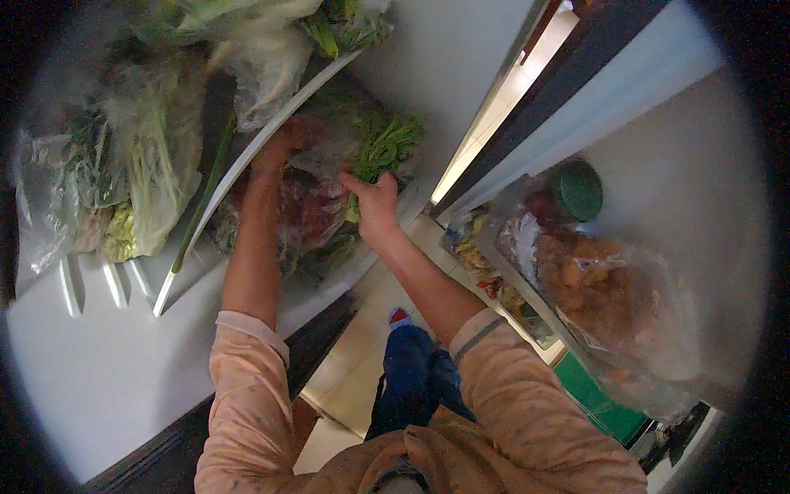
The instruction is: The person retrieves a bowl from a cabinet, rinses it under the tap, and places it on the counter. They then open the refrigerator and remove green onions and leafy vegetables, placing them on the countertop. Finally, they remove a plastic-wrapped container from the fridge and place it on the counter.
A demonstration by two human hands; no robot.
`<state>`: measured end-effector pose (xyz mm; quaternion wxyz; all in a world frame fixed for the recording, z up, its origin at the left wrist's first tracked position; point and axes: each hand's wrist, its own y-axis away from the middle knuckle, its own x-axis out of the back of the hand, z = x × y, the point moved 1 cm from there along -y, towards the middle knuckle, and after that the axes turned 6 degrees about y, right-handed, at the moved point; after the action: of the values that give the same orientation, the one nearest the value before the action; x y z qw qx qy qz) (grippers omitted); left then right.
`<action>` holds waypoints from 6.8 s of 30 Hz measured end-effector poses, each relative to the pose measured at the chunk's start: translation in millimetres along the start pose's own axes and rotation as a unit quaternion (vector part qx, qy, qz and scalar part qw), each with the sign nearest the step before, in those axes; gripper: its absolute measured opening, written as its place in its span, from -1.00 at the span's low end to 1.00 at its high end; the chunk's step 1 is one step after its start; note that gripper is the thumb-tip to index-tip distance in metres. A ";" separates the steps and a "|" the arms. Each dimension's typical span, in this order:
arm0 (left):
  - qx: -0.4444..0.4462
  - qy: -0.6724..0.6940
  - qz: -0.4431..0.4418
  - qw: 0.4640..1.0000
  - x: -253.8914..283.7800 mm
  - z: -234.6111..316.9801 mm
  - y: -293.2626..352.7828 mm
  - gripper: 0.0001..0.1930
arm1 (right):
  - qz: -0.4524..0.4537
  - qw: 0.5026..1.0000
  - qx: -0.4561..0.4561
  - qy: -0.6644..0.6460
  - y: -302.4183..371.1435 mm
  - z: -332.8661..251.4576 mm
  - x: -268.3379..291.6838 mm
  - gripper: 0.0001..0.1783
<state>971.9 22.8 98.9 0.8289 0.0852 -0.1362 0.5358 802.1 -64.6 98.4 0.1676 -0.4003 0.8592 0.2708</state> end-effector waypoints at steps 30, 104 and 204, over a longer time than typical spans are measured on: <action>0.093 0.303 0.037 0.948 -22.9 137.7 274.1 -0.76 | -0.193 0.863 0.139 0.445 177.8 -74.5 15.1 -0.47; -0.317 -0.181 -0.073 0.928 -75.0 64.3 116.1 -0.82 | 0.028 0.993 -0.058 0.103 -36.9 -41.8 27.4 -0.82; -0.154 -0.183 -0.023 0.971 -17.5 -5.5 -38.3 -0.53 | -0.057 0.993 -0.062 -0.083 -9.7 -20.4 -16.3 -0.76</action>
<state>1000.7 -6.4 88.3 0.8053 0.0561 -0.3643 0.4645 818.4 -72.3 119.6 0.2285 -0.4346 0.7997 0.3455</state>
